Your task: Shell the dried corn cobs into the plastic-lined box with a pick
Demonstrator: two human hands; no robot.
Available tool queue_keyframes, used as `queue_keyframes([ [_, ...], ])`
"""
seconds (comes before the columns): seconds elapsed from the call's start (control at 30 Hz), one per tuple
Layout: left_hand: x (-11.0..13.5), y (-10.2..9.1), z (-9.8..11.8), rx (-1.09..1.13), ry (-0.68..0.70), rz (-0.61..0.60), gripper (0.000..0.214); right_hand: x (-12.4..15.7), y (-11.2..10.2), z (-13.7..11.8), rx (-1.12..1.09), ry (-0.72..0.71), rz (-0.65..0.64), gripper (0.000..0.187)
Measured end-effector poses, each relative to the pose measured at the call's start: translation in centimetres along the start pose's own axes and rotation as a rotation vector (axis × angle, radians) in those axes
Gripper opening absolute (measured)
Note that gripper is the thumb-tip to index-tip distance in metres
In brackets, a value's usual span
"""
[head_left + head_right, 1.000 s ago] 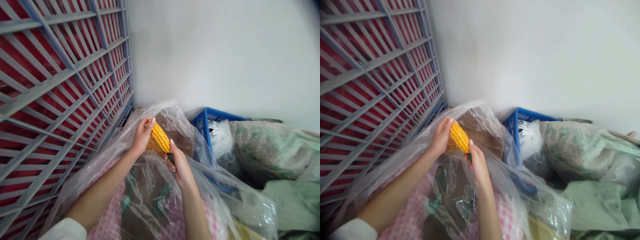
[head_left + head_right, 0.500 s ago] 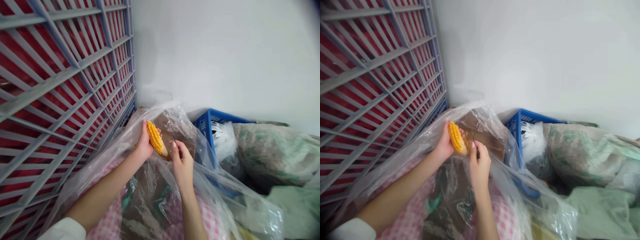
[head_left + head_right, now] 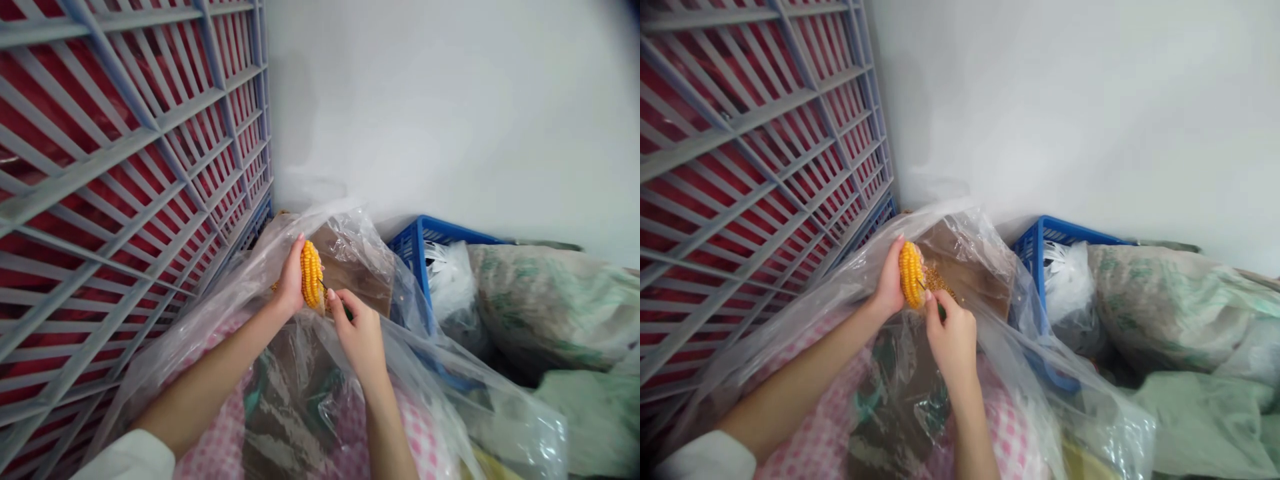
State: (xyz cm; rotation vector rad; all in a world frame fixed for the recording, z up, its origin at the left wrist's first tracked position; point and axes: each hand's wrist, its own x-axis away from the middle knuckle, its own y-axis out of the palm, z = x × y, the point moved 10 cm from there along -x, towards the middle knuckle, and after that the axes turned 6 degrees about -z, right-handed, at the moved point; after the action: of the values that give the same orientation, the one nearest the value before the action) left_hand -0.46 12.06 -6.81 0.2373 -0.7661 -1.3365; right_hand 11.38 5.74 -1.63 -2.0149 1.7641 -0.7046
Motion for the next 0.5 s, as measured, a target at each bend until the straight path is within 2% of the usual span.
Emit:
queue_keyframes([
  [0.07,0.2,0.1,0.9,-0.123,0.127,-0.012,0.036,0.0,0.0,0.4,-0.019,0.027,-0.03,0.037],
  [0.17,1.0,1.4,2.1,-0.361,0.317,-0.095,0.036,-0.2,0.1,1.5,-0.047,0.073,-0.087,0.037],
  [0.3,1.8,2.3,1.4,-0.546,0.34,-0.138,0.037,-0.4,0.8,3.0,-0.141,0.108,-0.159,0.039],
  [0.5,1.7,1.2,1.7,-0.565,0.386,-0.047,0.041,-0.3,2.0,3.9,-0.227,0.117,-0.105,0.041],
])
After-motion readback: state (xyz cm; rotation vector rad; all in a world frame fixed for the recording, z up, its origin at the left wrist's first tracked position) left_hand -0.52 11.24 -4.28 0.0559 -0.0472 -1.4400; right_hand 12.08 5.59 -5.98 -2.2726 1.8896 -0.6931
